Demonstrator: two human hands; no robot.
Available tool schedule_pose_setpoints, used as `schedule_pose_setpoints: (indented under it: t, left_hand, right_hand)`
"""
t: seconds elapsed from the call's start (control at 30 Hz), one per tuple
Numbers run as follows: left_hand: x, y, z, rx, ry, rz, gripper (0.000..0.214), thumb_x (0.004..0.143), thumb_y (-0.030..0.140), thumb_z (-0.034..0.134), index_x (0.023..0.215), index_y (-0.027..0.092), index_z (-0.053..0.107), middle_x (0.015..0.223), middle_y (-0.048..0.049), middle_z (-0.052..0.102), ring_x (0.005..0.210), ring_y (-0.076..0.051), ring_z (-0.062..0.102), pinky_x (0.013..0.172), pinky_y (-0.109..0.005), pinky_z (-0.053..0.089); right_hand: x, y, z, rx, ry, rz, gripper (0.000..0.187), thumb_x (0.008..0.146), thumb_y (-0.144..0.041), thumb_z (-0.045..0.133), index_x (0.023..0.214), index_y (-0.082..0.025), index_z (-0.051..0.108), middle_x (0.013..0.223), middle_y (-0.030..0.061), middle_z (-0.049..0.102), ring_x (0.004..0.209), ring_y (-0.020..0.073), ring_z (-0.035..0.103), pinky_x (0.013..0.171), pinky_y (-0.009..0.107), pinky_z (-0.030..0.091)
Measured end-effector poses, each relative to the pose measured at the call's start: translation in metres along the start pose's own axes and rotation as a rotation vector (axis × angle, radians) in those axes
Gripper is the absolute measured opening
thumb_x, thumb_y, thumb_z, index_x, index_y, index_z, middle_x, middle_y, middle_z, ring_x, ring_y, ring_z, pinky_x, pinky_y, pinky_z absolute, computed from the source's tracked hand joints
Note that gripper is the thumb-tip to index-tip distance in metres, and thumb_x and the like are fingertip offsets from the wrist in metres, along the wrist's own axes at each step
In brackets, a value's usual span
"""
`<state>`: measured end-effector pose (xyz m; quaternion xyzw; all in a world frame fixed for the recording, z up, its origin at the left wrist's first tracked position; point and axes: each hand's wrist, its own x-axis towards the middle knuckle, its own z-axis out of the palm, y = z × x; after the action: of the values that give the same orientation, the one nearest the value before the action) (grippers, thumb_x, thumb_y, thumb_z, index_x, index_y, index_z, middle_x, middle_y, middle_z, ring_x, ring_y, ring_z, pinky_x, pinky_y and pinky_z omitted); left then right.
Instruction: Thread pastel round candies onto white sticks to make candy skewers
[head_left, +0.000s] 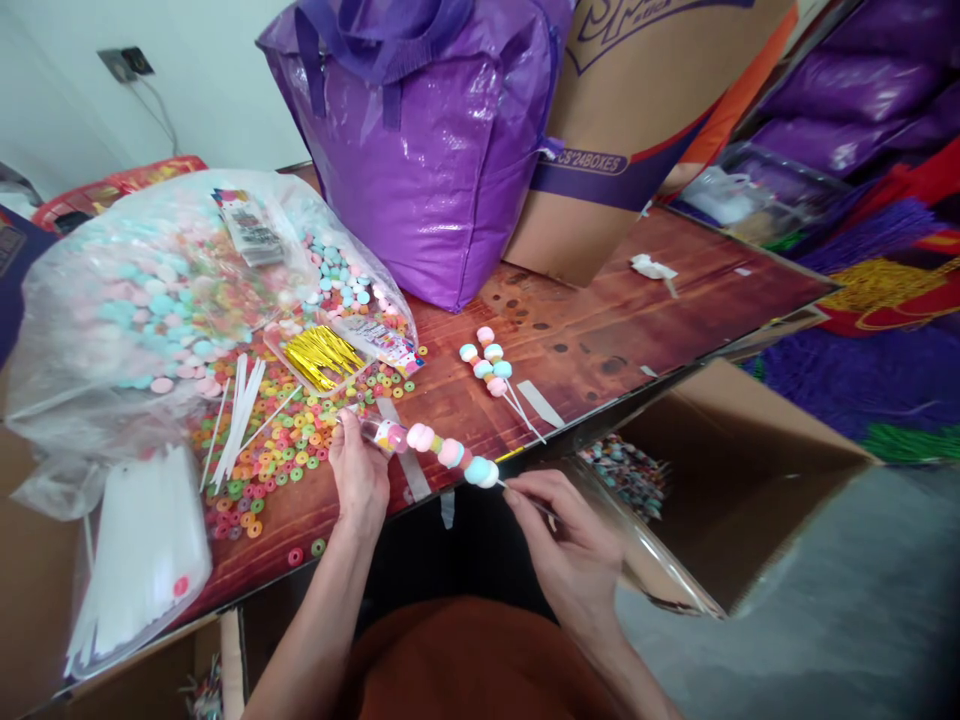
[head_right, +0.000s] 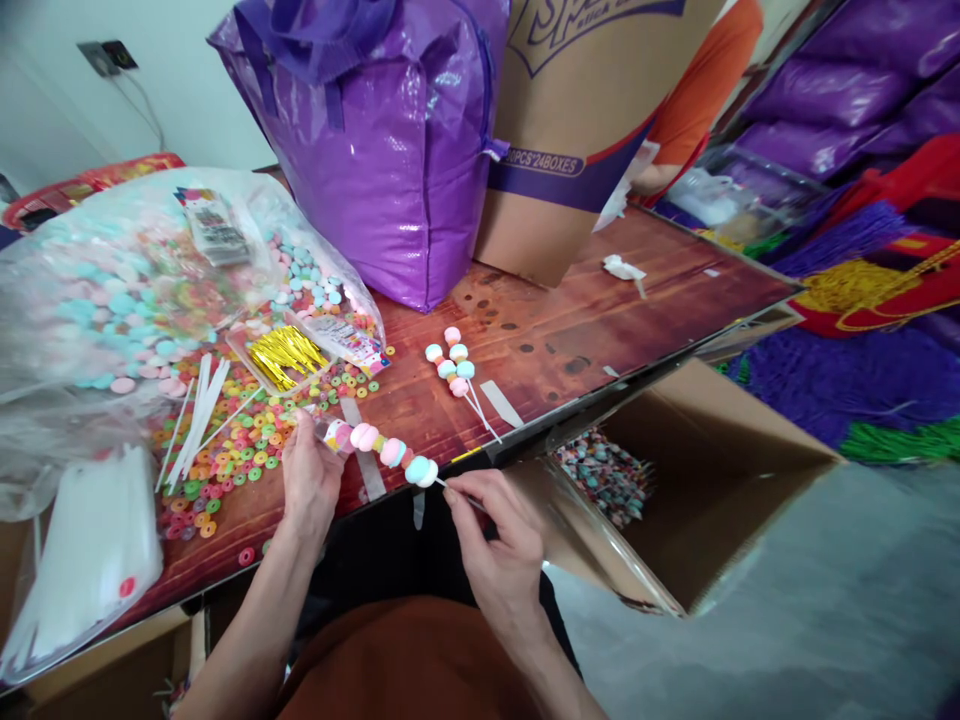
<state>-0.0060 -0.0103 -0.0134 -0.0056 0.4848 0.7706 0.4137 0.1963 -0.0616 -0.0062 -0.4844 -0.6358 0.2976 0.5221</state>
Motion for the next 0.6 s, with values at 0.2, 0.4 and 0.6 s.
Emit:
schedule_pose_setpoints:
  t: [0.2,0.4,0.6]
  left_hand:
    - [-0.003,0.000,0.003,-0.019,0.022,-0.014,0.035,0.076,0.044,0.077,0.075,0.017,0.056,0.064,0.0043,0.061,0.057,-0.010,0.058,0.059,-0.023,0.046]
    - [-0.005,-0.006,0.002,0.076,-0.030,0.126,0.039,0.076,0.052,0.074,0.076,0.018,0.055,0.064,0.0055,0.059,0.057,-0.009,0.056,0.062,-0.024,0.046]
    - [-0.015,-0.015,0.003,0.132,-0.102,0.234,0.037,0.079,0.053,0.072,0.079,0.019,0.056,0.069,0.0062,0.059,0.060,-0.007,0.054,0.063,-0.022,0.044]
  right_hand:
    - [-0.003,0.004,0.000,-0.189,0.007,-0.238,0.023,0.086,0.001,0.063,0.097,-0.019,0.067,0.089,0.0041,0.063,0.080,0.0145,0.061,0.071,0.027,0.050]
    - [-0.005,0.002,-0.001,-0.305,0.007,-0.391,0.027,0.083,0.003,0.064,0.099,-0.018,0.068,0.090,0.0072,0.064,0.080,0.0173,0.062,0.072,0.031,0.051]
    - [-0.006,-0.002,0.014,-0.163,0.002,-0.195,0.019,0.088,-0.002,0.061,0.094,-0.019,0.067,0.088,0.0049,0.063,0.080,0.0153,0.063,0.070,0.027,0.053]
